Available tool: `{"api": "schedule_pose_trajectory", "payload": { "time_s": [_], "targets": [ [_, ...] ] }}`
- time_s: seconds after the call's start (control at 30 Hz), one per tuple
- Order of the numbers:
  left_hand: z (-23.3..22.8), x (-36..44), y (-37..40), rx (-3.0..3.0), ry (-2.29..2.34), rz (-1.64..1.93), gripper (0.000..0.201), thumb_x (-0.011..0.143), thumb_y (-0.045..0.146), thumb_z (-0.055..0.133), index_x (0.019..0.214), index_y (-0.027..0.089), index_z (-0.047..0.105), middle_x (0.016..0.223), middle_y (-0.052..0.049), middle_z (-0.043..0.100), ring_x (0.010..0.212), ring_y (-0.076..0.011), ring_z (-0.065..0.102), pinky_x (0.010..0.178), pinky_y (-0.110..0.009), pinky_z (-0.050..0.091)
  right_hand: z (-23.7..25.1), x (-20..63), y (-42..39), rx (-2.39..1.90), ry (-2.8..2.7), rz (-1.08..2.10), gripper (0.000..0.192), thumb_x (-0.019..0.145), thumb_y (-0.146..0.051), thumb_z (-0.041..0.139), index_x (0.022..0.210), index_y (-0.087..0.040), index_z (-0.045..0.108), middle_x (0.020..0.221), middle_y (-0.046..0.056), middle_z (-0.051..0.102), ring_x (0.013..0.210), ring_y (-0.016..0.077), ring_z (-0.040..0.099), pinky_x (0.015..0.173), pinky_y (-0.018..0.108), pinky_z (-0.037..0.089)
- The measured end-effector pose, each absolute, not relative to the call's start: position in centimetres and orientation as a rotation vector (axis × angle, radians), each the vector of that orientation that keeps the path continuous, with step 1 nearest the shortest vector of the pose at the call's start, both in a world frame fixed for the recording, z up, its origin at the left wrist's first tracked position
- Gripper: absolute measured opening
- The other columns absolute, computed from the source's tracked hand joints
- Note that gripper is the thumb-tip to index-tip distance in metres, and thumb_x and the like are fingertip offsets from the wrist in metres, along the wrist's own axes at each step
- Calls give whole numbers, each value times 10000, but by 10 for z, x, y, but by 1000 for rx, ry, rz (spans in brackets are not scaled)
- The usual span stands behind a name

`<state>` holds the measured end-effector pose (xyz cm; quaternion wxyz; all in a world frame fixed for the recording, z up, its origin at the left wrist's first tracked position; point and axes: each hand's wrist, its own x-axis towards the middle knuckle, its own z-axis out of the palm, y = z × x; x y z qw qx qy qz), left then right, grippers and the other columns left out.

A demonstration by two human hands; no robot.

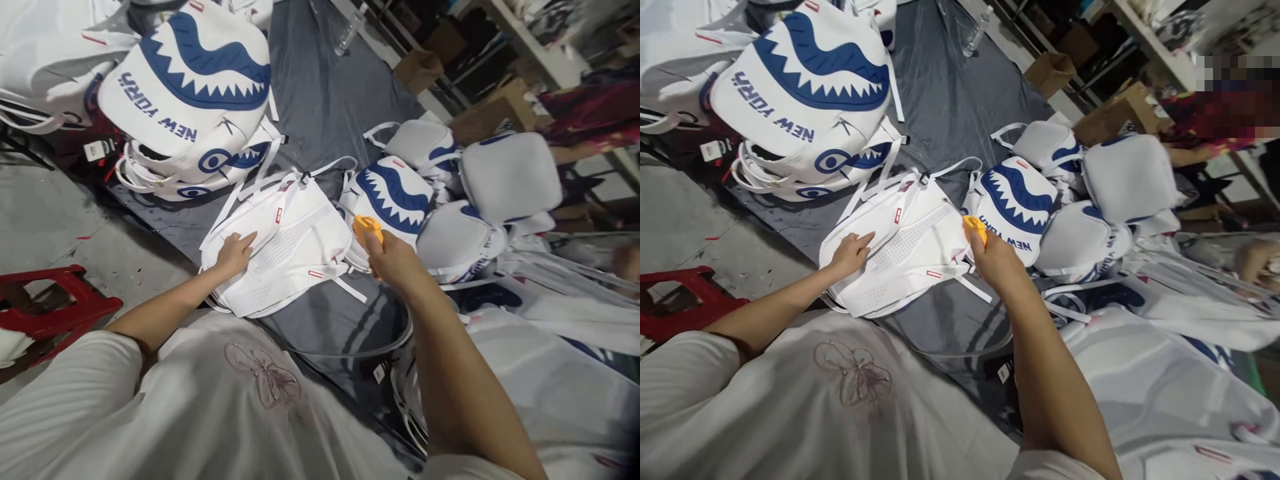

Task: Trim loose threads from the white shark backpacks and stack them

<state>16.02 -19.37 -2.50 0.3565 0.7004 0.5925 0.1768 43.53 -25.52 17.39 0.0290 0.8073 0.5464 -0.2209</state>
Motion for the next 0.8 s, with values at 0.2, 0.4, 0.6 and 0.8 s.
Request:
{"api": "schedule_pose_trajectory", "payload": {
  "time_s": [0.2, 0.4, 0.6, 0.8],
  "targets": [
    [-8, 184, -229, 2139, 1581, 508, 447, 937, 296, 533, 1369, 198, 592, 1581, -175, 299, 1437, -402, 266, 1157, -592, 246, 175, 464, -286, 2368, 1377, -841, 615, 1017, -638, 297, 1177, -136, 615, 667, 82, 643, 581, 209, 604, 644, 308, 445],
    [-23, 212, -304, 2287, 1109, 181, 778, 796, 288, 715, 1501, 145, 418, 1559, -231, 352, 1369, -419, 376, 1096, -559, 365, 165, 479, -328, 2157, 1481, -1245, 495, 1032, -547, 331, 1192, -161, 597, 557, 22, 602, 538, 211, 603, 631, 300, 465],
    [-30, 203, -263, 1313, 1277, 439, 398, 962, 389, 493, 1257, 149, 609, 1132, -170, 701, 1072, -314, 650, 823, -381, 565, 155, 494, -383, 2268, 1430, -1276, 533, 1013, -578, 362, 1210, -150, 611, 553, 17, 597, 519, 223, 606, 599, 312, 466],
    [-22, 207, -264, 1121, 1355, 424, 483, 981, 412, 465, 1402, 181, 513, 1178, -185, 665, 1051, -304, 649, 857, -419, 546, 138, 494, -395, 2518, 1567, -855, 487, 1045, -497, 307, 1200, -149, 611, 581, 25, 608, 603, 223, 619, 681, 310, 449]
  ]
}}
